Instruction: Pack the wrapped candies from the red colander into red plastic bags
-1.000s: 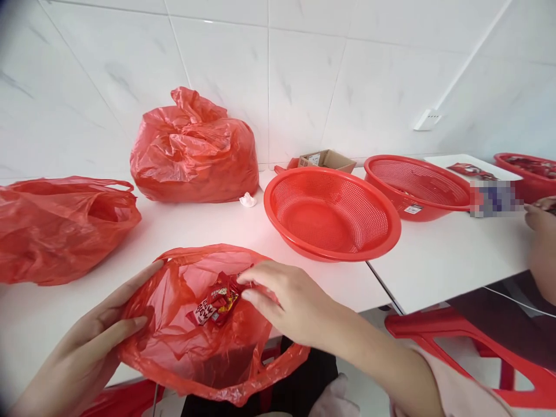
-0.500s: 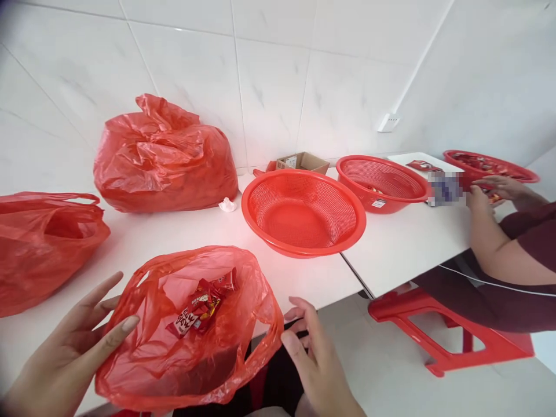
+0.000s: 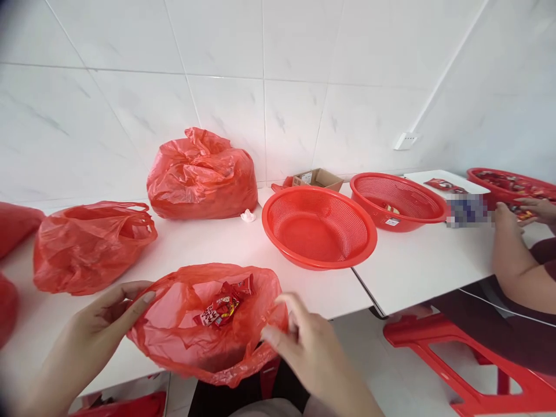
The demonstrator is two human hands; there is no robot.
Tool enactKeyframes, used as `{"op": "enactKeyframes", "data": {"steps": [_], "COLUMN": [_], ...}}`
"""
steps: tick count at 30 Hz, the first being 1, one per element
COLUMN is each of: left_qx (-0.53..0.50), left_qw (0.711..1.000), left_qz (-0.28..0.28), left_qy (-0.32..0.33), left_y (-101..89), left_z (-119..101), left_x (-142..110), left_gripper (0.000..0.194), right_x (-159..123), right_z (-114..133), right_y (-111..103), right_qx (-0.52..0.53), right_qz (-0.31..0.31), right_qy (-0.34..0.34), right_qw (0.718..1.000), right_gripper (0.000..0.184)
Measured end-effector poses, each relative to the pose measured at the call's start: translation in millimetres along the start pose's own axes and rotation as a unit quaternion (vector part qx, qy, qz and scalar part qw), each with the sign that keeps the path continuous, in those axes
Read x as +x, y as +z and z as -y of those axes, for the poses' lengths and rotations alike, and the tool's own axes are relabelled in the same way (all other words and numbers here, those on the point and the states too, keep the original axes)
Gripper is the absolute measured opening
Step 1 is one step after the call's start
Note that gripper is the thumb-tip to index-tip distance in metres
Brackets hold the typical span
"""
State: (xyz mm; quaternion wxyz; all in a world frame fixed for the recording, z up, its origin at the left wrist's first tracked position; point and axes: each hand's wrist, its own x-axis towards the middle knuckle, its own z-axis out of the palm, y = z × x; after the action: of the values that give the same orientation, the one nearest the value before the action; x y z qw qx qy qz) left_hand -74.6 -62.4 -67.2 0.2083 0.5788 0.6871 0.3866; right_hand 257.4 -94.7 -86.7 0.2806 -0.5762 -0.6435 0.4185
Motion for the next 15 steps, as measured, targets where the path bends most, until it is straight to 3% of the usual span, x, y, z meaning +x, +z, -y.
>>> {"op": "enactKeyframes", "data": {"steps": [4, 7, 9, 11, 13, 15], "left_qx": [0.017, -0.020, -0.076, -0.188, -0.326, -0.431], "left_qw": [0.999, 0.995, 0.992, 0.980, 0.945, 0.900], "left_qz": [0.041, 0.089, 0.092, 0.053, 0.038, 0.063], "left_qy": [-0.013, -0.030, -0.037, -0.026, -0.011, 0.000], "left_y": [-2.5, -11.6, -18.3, -23.3, -26.7, -29.2], "left_z": [7, 9, 1, -15, -40, -65], "left_x": [0, 3, 11, 24, 41, 56], "left_gripper": [0.044, 0.038, 0.032, 0.026, 0.022, 0.015], "right_x": [-14, -13, -2, 17, 38, 57], "right_z": [-2, -3, 5, 22, 47, 76], "right_y": [9, -13, -39, -67, -87, -97], "right_qx": [-0.167, -0.188, -0.177, -0.172, -0.173, -0.148], "right_qz": [0.186, 0.239, 0.199, 0.106, -0.005, -0.102], "right_qy": [-0.028, -0.053, -0.074, -0.100, -0.144, -0.203], "right_qw": [0.968, 0.951, 0.961, 0.974, 0.974, 0.963], "right_gripper": [0.013, 0.015, 0.019, 0.022, 0.021, 0.018]}}
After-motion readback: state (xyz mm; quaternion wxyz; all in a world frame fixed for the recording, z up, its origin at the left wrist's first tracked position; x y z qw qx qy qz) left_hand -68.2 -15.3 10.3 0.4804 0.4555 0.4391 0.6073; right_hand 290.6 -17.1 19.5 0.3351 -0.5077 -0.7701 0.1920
